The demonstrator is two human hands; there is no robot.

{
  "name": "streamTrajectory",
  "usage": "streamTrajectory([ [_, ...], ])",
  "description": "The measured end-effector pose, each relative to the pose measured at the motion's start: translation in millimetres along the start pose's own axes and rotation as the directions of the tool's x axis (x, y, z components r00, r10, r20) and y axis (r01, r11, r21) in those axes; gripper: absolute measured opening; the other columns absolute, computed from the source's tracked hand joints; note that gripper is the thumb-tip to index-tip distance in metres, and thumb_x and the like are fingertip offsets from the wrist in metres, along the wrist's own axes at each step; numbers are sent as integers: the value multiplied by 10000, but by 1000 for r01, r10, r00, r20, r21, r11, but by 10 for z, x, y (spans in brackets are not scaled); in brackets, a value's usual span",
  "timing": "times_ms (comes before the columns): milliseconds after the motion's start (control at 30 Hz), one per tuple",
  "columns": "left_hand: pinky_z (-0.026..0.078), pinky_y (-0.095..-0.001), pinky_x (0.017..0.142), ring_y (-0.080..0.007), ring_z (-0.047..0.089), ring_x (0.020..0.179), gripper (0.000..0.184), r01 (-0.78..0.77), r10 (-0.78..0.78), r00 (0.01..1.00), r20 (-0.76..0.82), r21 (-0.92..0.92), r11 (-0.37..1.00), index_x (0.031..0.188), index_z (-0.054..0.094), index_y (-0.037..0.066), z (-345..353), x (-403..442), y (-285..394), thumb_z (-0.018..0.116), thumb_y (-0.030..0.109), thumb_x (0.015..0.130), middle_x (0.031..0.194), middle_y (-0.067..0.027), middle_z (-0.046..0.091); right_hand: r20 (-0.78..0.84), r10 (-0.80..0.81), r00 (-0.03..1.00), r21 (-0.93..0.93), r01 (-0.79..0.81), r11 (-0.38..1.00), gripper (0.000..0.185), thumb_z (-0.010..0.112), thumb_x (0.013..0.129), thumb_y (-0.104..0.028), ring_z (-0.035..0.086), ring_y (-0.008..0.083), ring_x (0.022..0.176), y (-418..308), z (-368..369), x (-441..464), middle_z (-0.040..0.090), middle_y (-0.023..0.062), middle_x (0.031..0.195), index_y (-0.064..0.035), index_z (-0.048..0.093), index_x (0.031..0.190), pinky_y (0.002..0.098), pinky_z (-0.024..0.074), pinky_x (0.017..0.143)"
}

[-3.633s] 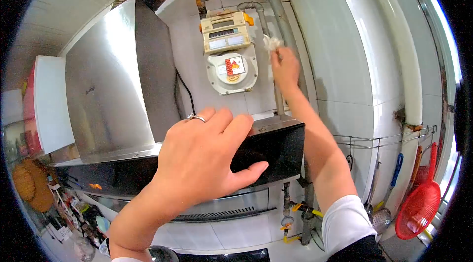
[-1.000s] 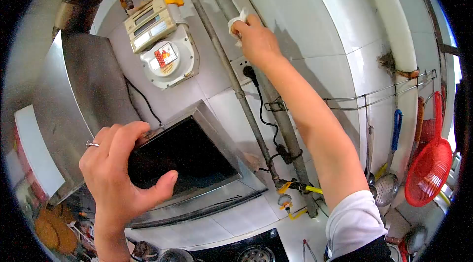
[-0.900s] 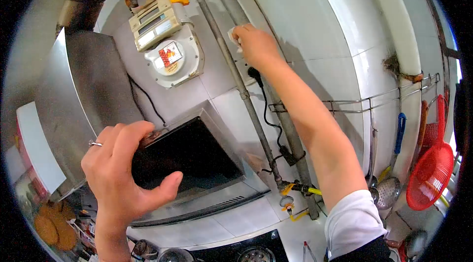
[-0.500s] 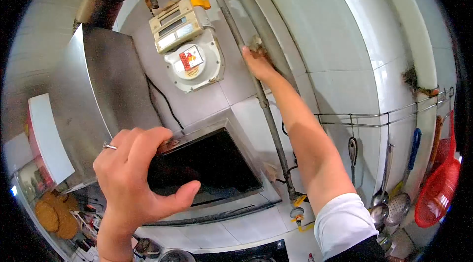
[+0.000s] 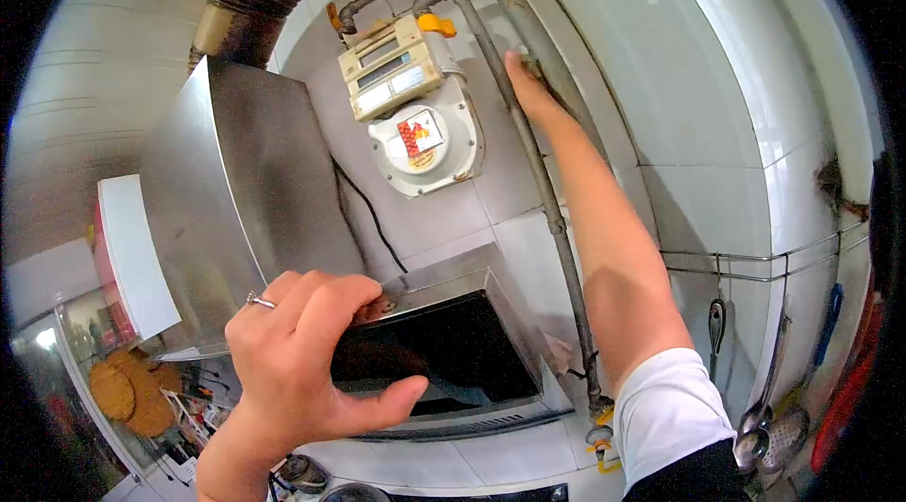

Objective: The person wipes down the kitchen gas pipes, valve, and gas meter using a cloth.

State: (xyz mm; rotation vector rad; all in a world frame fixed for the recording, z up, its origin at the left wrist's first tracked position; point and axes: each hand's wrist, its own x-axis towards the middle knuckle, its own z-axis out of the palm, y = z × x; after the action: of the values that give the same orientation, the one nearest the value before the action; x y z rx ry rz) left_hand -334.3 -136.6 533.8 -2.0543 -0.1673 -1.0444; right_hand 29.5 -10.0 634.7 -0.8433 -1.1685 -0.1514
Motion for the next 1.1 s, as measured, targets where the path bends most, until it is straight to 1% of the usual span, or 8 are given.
streamTrajectory([
  [100, 424, -360, 594, -272, 563, 651, 519, -14, 14, 1000, 4, 11, 1000, 905, 590, 60, 2, 1, -7, 726, 442, 582, 725, -76, 571, -62, 125, 990, 45, -122, 991, 971, 240, 817, -781, 109, 285, 1417, 69, 108, 139, 157, 162, 1522, -56, 194, 1462, 371, 97, 1140],
  [233, 420, -360, 586, -272, 561, 644, 533, -28, 27, 999, 19, 23, 999, 907, 587, 56, -1, 10, -7, 716, 462, 588, 723, -75, 571, 298, 89, 950, 329, -189, 925, 947, 255, 807, -799, 268, 262, 1346, 237, 47, 377, 310, 137, 1467, -75, 375, 1405, 378, 198, 1098],
  [500, 417, -361, 591, -279, 558, 640, 520, -29, 29, 1000, -3, 2, 1000, 909, 585, 57, 12, -1, -13, 705, 456, 597, 721, -81, 567, 194, 121, 974, 127, -148, 981, 997, 190, 791, -815, 171, 291, 1399, 225, 54, 311, 189, 171, 1512, -74, 236, 1456, 434, 159, 1114],
  [667, 417, -364, 600, -279, 563, 657, 514, -13, 13, 1000, -2, 2, 1000, 913, 588, 63, -12, 5, 20, 704, 449, 593, 731, -83, 571, 219, 336, 916, 27, -350, 936, 1121, 247, 710, -885, 459, 211, 1184, 284, 78, 79, 481, 159, 1319, -43, 240, 1451, 441, 347, 985],
  [800, 419, -367, 598, -280, 568, 674, 514, -6, 6, 1000, 8, 4, 1000, 917, 587, 67, -27, -1, 22, 722, 431, 580, 747, -79, 578, 347, 411, 843, -28, -428, 903, 1143, 254, 700, -891, 461, 210, 1181, 356, -27, 46, 482, 171, 1313, -21, 255, 1441, 408, 377, 956],
  [900, 419, -342, 561, -249, 560, 649, 475, -27, 27, 999, -26, -2, 1000, 896, 588, 84, -40, 38, 23, 743, 398, 575, 729, -47, 568, 476, 378, 794, 110, -480, 870, 1125, 212, 688, -902, 163, 320, 1396, 388, 3, 140, 166, 173, 1518, -87, 219, 1465, 486, 151, 1104],
  [1000, 421, -341, 556, -249, 559, 640, 475, -39, 39, 999, -20, 8, 999, 898, 588, 86, -30, 11, 0, 749, 396, 575, 726, -45, 570, 167, 336, 927, 300, -372, 878, 1168, 252, 692, -895, 368, 256, 1287, 361, 102, 302, 360, 186, 1422, 24, 285, 1413, 380, 334, 1034],
  [1100, 424, -364, 587, -279, 568, 658, 518, -20, 20, 1000, 17, 4, 1000, 922, 586, 70, -25, -1, -6, 740, 423, 574, 745, -74, 584, 120, 161, 980, 491, -199, 848, 1223, 188, 689, -901, 221, 279, 1374, 105, -4, 235, 167, 166, 1516, 69, 159, 1432, 367, 207, 1109],
])
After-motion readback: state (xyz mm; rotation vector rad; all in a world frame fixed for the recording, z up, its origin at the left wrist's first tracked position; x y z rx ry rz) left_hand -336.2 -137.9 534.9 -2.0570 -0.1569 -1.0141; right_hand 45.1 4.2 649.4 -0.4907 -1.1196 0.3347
